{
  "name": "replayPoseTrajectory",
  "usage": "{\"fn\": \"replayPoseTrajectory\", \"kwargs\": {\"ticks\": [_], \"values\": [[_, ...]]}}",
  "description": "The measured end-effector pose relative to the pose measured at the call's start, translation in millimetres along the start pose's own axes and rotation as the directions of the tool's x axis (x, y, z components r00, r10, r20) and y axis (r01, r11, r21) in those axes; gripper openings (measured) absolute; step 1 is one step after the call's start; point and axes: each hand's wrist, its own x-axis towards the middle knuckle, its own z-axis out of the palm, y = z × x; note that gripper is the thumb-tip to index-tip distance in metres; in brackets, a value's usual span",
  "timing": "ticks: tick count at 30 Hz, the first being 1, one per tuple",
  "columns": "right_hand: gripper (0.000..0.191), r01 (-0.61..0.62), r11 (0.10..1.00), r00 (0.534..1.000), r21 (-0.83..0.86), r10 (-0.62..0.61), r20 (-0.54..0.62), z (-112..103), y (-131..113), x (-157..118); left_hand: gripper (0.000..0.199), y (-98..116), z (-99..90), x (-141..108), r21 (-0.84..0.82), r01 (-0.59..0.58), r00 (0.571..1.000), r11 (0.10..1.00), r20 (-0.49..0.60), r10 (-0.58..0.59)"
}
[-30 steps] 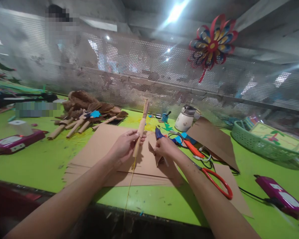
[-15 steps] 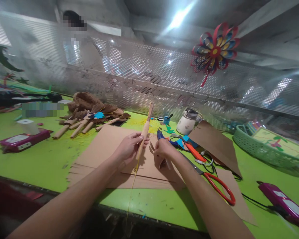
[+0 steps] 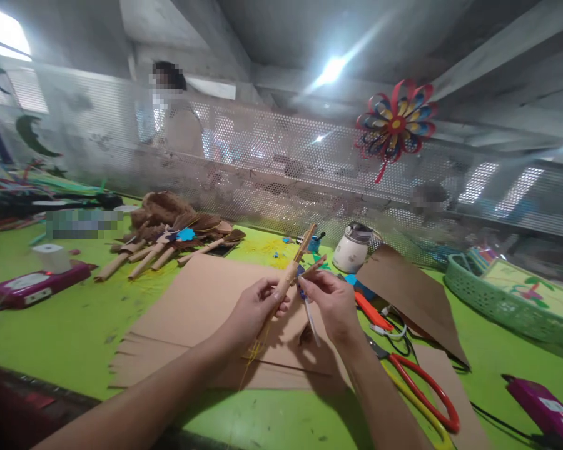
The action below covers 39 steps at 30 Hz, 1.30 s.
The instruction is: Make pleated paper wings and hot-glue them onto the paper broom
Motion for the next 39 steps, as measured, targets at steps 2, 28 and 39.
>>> {"fn": "replayPoseTrajectory", "kwargs": {"ticks": [2,28,39], "values": [[0.015,0.02,0.998,1.0,-0.059,-0.019,0.01,-1.5,2.6,-0.4,0.016,-0.6,1.4,-0.9,0.031,-0.006,1.0,1.0,0.016,0.006],[0.013,0.215,0.946,0.974,-0.244,-0.189,0.127,-12.6,-1.2,-3.6,0.024,-7.0,2.2,-5.8,0.182,-0.084,0.989,0.98,0.138,0.059],[0.006,0.359,0.834,0.931,-0.418,-0.349,0.102,-9.4,1.2,-7.2,0.02,-8.1,0.7,-5.6,0.307,-0.128,0.989,0.943,0.113,0.098]]}}
